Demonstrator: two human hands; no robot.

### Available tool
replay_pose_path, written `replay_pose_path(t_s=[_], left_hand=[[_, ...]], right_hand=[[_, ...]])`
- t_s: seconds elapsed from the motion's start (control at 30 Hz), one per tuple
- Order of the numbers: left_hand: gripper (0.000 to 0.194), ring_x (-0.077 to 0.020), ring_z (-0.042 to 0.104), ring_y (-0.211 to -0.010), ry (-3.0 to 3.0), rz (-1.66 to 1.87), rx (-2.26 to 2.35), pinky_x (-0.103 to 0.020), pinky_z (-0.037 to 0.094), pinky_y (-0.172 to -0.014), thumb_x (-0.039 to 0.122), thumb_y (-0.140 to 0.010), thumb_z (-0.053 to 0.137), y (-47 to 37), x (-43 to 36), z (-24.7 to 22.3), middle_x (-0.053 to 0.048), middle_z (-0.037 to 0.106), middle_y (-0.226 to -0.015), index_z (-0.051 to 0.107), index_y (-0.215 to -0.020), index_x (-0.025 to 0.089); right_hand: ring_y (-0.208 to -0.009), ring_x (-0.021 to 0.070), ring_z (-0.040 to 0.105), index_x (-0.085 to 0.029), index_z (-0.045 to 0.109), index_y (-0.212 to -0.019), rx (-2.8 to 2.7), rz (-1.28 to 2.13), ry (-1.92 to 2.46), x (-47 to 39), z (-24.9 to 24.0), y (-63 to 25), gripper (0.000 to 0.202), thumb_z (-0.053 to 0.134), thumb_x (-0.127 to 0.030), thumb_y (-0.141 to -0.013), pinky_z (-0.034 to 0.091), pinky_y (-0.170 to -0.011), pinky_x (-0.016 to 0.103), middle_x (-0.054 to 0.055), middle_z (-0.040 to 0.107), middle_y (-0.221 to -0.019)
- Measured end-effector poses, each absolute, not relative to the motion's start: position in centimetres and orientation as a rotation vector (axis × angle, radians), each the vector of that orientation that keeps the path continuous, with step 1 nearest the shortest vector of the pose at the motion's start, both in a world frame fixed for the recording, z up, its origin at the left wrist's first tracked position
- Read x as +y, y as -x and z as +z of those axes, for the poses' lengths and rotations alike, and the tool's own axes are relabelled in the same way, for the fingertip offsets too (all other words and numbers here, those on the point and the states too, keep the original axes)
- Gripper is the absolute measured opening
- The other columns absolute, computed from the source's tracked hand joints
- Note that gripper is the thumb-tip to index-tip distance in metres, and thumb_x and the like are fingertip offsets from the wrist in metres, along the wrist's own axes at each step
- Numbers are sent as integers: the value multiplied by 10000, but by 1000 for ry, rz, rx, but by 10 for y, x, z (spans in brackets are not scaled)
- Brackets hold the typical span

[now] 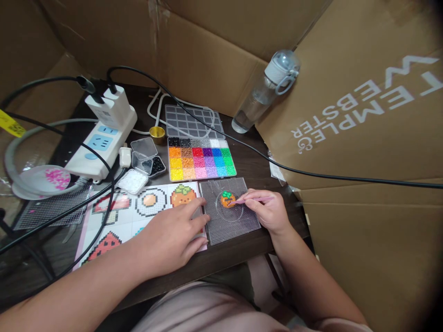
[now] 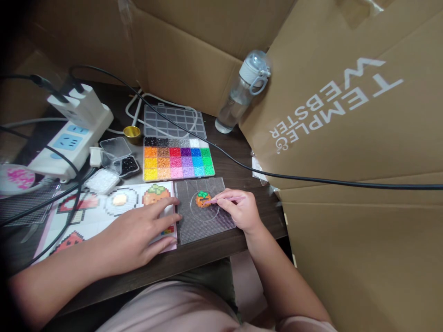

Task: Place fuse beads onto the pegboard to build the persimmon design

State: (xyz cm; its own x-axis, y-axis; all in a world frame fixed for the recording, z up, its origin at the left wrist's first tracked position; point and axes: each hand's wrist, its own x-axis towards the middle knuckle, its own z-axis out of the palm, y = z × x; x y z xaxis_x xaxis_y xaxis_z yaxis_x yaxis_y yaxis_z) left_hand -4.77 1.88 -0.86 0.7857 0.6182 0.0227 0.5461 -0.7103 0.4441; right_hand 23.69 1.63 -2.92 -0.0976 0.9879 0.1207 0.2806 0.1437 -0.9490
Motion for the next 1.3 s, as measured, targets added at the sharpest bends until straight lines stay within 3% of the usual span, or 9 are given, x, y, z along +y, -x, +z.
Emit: replay_pose_path(t_s=[1.3], left_hand=[[296, -293, 661, -1024, -2540, 264, 881, -425, 581, -821, 265, -904, 590, 48, 19, -10, -144, 477, -1404, 636, -1187, 194]], right_hand=[[-764, 207, 708, -220, 798, -827, -1556, 1014, 1297, 16, -27, -237, 124, 700, -294, -843, 548, -717, 332, 65, 775, -823]])
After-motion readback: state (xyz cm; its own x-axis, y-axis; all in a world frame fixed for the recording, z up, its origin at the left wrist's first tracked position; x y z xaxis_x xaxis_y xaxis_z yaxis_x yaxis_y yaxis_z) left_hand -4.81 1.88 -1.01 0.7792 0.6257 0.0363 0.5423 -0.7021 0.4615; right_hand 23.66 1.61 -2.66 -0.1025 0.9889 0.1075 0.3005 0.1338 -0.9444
